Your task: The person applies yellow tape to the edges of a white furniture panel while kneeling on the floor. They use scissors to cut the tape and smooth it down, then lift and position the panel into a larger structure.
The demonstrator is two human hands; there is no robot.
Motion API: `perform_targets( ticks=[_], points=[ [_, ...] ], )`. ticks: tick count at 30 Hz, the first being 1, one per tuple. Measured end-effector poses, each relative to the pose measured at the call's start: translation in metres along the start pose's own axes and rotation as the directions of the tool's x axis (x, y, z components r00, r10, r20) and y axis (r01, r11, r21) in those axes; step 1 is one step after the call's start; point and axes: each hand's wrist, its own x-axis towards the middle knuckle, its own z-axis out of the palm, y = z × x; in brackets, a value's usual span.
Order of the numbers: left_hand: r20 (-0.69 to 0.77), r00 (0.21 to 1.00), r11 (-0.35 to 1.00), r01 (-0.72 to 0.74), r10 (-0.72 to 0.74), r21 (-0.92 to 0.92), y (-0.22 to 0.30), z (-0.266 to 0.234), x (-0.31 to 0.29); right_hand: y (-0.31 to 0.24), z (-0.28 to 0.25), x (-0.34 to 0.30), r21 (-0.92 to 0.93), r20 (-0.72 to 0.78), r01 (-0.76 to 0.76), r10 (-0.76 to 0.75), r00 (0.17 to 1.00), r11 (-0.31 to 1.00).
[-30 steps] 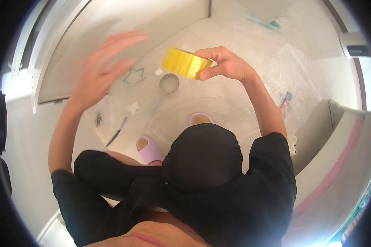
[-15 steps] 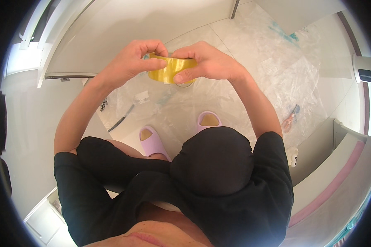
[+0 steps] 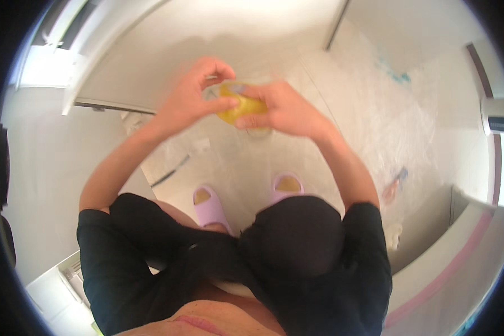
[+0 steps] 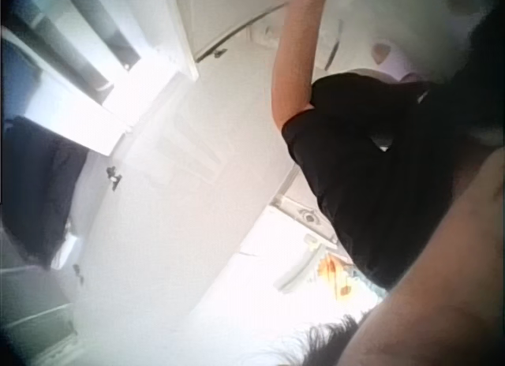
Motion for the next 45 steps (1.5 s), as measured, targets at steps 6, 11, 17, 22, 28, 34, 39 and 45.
perform_targets(
  ticks=[6, 11, 17, 22, 28, 34, 39, 45],
  points=[
    [-0.053, 0.989, 0.987, 0.14, -0.136, 0.079, -0.011, 0.006, -0.004, 0.01, 0.013, 0.013, -0.351, -0.211, -0.075, 0.0, 0.977, 0.933],
    [-0.055, 0.985, 0.976, 0.168, -0.162, 0.138, -0.001, 0.011, -0.005, 0.016, 0.024, 0.014, -0.433, -0.288, -0.074, -0.06, 0.956, 0.898],
    [-0.05, 0.988, 0.982, 0.153, -0.149, 0.107, -0.017, 0.014, -0.007, 0.015, 0.032, 0.018, -0.319, -0.286, -0.124, 0.029, 0.958, 0.94],
    [-0.148, 0.989, 0.985, 0.051, -0.027, 0.166, -0.019, -0.001, -0.012, 0.015, 0.026, 0.008, -0.238, -0.137, 0.047, -0.082, 0.987, 0.97],
    [-0.2, 0.958, 0.975, 0.181, -0.204, -0.128, -0.001, -0.021, -0.032, -0.011, 0.035, -0.001, -0.402, -0.236, -0.006, -0.097, 0.967, 0.915],
    [-0.376, 0.914, 0.982, 0.184, -0.152, 0.05, 0.024, -0.064, -0.062, -0.033, 0.005, -0.01, -0.335, -0.177, -0.198, 0.145, 0.974, 0.921],
    [-0.614, 0.788, 0.997, 0.068, -0.035, 0.03, 0.021, -0.127, -0.109, -0.043, -0.044, -0.037, -0.293, -0.057, -0.109, 0.097, 0.994, 0.95],
    [-0.823, 0.566, 0.985, 0.115, 0.039, 0.126, -0.017, -0.221, -0.194, -0.027, -0.136, -0.063, -0.406, -0.121, -0.187, 0.15, 0.981, 0.894]
  ],
)
